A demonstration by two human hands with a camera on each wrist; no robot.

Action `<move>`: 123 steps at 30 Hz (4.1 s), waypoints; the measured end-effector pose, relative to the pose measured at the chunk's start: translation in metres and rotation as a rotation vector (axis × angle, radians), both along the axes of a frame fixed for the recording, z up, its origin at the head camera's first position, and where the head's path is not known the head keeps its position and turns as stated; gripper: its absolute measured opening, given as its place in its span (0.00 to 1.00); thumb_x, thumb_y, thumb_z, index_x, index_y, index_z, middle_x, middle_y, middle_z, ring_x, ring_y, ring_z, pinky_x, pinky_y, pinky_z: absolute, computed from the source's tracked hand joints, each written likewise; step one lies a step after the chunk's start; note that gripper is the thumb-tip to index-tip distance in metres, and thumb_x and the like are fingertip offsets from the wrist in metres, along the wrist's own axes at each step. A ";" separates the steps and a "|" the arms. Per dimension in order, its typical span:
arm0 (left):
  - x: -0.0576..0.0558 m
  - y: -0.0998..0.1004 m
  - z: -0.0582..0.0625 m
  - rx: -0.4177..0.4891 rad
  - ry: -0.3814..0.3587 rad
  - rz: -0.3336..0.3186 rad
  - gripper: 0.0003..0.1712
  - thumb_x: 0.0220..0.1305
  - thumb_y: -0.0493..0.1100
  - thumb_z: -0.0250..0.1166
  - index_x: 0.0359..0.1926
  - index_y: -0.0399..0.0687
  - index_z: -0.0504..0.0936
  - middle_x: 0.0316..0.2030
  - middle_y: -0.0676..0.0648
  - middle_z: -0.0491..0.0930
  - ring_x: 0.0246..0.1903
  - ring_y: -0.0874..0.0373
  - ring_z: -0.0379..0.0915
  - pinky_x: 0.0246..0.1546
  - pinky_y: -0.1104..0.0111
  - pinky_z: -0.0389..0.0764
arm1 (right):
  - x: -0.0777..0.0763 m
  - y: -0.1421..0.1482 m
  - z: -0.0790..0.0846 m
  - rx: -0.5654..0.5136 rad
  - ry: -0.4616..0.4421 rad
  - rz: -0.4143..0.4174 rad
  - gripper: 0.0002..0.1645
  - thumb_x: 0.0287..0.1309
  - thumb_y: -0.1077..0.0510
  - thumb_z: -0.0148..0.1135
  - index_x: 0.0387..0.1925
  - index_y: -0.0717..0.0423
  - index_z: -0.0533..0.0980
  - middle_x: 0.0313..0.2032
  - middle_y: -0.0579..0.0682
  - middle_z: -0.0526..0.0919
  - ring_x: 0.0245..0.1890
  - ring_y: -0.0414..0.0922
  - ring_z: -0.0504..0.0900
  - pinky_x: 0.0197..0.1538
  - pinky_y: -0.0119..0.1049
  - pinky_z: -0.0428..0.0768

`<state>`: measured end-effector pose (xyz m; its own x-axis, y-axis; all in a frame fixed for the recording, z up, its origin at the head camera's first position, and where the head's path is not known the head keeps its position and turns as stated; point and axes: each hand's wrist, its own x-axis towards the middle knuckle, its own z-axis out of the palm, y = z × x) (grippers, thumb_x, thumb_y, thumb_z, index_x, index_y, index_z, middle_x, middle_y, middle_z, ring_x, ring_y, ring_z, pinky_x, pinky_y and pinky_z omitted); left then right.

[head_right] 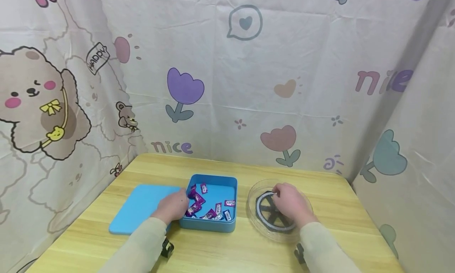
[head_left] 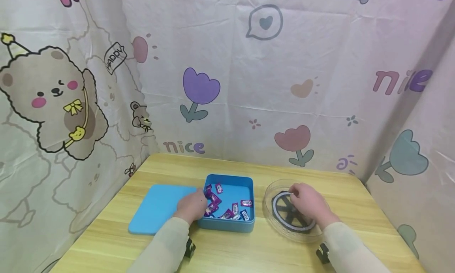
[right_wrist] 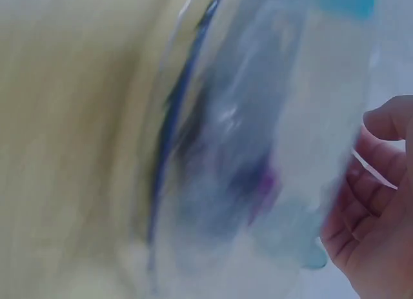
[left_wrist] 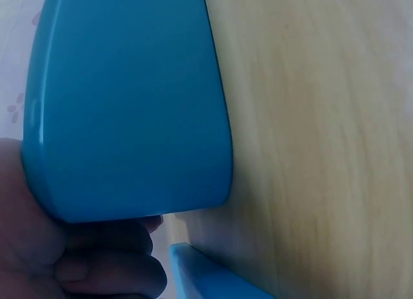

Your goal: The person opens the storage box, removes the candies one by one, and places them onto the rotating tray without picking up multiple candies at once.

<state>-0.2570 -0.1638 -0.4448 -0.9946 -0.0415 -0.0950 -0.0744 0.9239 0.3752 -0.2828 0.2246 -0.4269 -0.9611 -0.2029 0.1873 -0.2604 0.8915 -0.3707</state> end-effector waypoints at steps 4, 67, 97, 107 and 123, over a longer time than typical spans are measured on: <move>0.000 0.000 0.002 -0.011 -0.002 -0.013 0.31 0.75 0.42 0.52 0.71 0.28 0.63 0.60 0.31 0.75 0.44 0.45 0.75 0.48 0.43 0.79 | 0.004 -0.020 0.008 -0.014 0.013 0.051 0.10 0.61 0.60 0.63 0.44 0.58 0.82 0.40 0.50 0.83 0.44 0.50 0.82 0.52 0.54 0.80; 0.002 0.000 0.001 -0.050 0.014 -0.026 0.30 0.72 0.41 0.57 0.68 0.29 0.66 0.47 0.35 0.81 0.34 0.49 0.73 0.34 0.51 0.82 | 0.005 -0.193 -0.003 0.274 -0.153 0.579 0.08 0.61 0.54 0.73 0.40 0.35 0.87 0.34 0.36 0.76 0.36 0.34 0.74 0.47 0.32 0.80; 0.001 0.000 0.002 -0.039 0.007 -0.023 0.29 0.73 0.41 0.56 0.69 0.28 0.66 0.53 0.34 0.80 0.35 0.49 0.73 0.41 0.48 0.82 | 0.002 -0.158 0.007 0.161 0.175 0.366 0.08 0.65 0.46 0.67 0.40 0.43 0.82 0.33 0.36 0.76 0.33 0.36 0.72 0.37 0.31 0.78; 0.002 0.001 0.001 -0.042 0.006 -0.035 0.30 0.73 0.41 0.55 0.69 0.27 0.65 0.58 0.32 0.77 0.42 0.47 0.75 0.47 0.43 0.80 | 0.001 -0.105 0.023 0.008 0.075 0.178 0.07 0.64 0.48 0.69 0.40 0.43 0.80 0.31 0.37 0.77 0.30 0.38 0.75 0.35 0.34 0.79; 0.006 0.000 0.005 -0.050 0.031 -0.058 0.29 0.73 0.40 0.54 0.69 0.27 0.66 0.58 0.32 0.78 0.43 0.47 0.77 0.47 0.44 0.81 | -0.012 -0.015 0.000 0.061 0.106 0.081 0.06 0.63 0.54 0.68 0.33 0.47 0.78 0.27 0.41 0.75 0.27 0.40 0.73 0.33 0.42 0.76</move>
<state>-0.2506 -0.1641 -0.4398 -0.9979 0.0122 -0.0634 -0.0094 0.9440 0.3298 -0.2945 0.2094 -0.4273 -0.9167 -0.2930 0.2717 -0.3671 0.8861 -0.2829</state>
